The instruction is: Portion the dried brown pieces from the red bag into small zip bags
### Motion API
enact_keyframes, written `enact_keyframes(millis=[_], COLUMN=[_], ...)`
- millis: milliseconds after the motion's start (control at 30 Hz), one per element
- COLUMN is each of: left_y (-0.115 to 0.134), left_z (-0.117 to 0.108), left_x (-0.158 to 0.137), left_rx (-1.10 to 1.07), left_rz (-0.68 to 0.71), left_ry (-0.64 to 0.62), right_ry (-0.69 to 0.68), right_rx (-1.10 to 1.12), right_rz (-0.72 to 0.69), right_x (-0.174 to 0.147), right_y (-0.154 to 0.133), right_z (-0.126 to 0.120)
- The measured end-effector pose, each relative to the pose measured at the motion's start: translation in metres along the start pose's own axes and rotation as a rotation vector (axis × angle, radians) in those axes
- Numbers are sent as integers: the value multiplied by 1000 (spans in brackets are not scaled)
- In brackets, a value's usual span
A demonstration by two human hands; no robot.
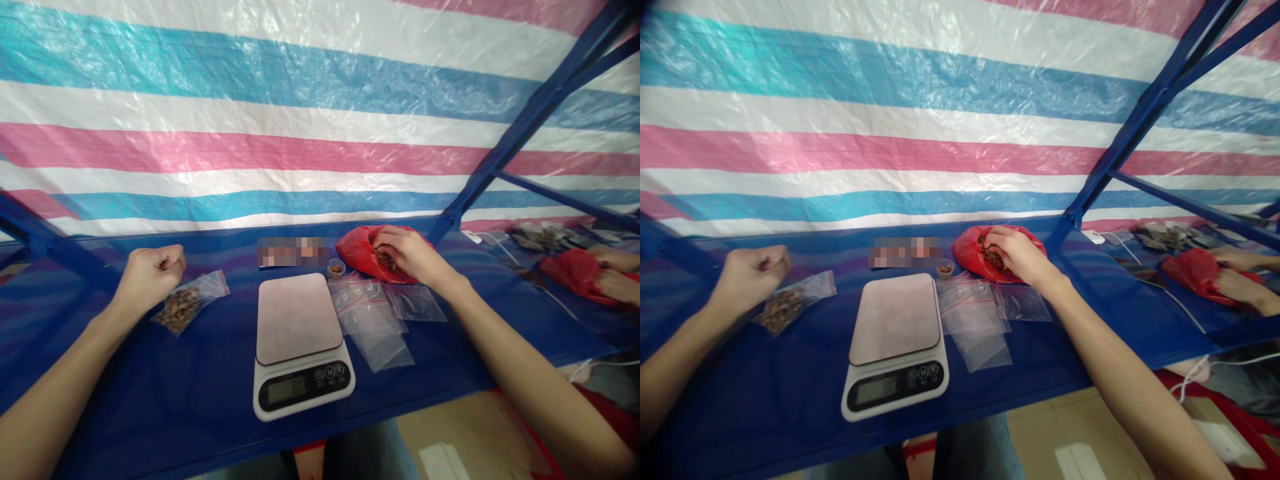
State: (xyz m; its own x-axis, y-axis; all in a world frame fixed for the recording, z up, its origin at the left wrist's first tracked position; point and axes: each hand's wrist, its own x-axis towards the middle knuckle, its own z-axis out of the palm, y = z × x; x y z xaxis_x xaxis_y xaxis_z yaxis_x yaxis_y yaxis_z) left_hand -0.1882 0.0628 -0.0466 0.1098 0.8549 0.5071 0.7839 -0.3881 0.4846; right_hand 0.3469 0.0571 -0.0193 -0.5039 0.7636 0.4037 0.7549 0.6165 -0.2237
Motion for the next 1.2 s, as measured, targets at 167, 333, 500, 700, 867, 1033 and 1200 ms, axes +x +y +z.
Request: enact_keyframes(millis=[167, 333, 500, 700, 867, 1033, 1200], left_y=[5, 4, 3, 2, 2, -1, -5], left_z=[0, 2, 2, 1, 4, 7, 9], left_x=[2, 3, 1, 0, 1, 0, 0], left_rx=[16, 5, 6, 18, 17, 3, 17], left_rz=[33, 54, 71, 78, 116, 135, 117], left_ry=[3, -2, 31, 88, 56, 44, 37], right_ry=[153, 205, 21, -152, -181, -168, -86], right_rx=[3, 104, 176, 200, 199, 232, 246], right_rz=[48, 17, -140, -184, -153, -149, -195], right_x=[0, 12, 35, 41, 39, 42, 41], right_y=[-15, -41, -73, -74, -72, -76, -78], right_z=[-7, -11, 2, 24, 27, 26, 27])
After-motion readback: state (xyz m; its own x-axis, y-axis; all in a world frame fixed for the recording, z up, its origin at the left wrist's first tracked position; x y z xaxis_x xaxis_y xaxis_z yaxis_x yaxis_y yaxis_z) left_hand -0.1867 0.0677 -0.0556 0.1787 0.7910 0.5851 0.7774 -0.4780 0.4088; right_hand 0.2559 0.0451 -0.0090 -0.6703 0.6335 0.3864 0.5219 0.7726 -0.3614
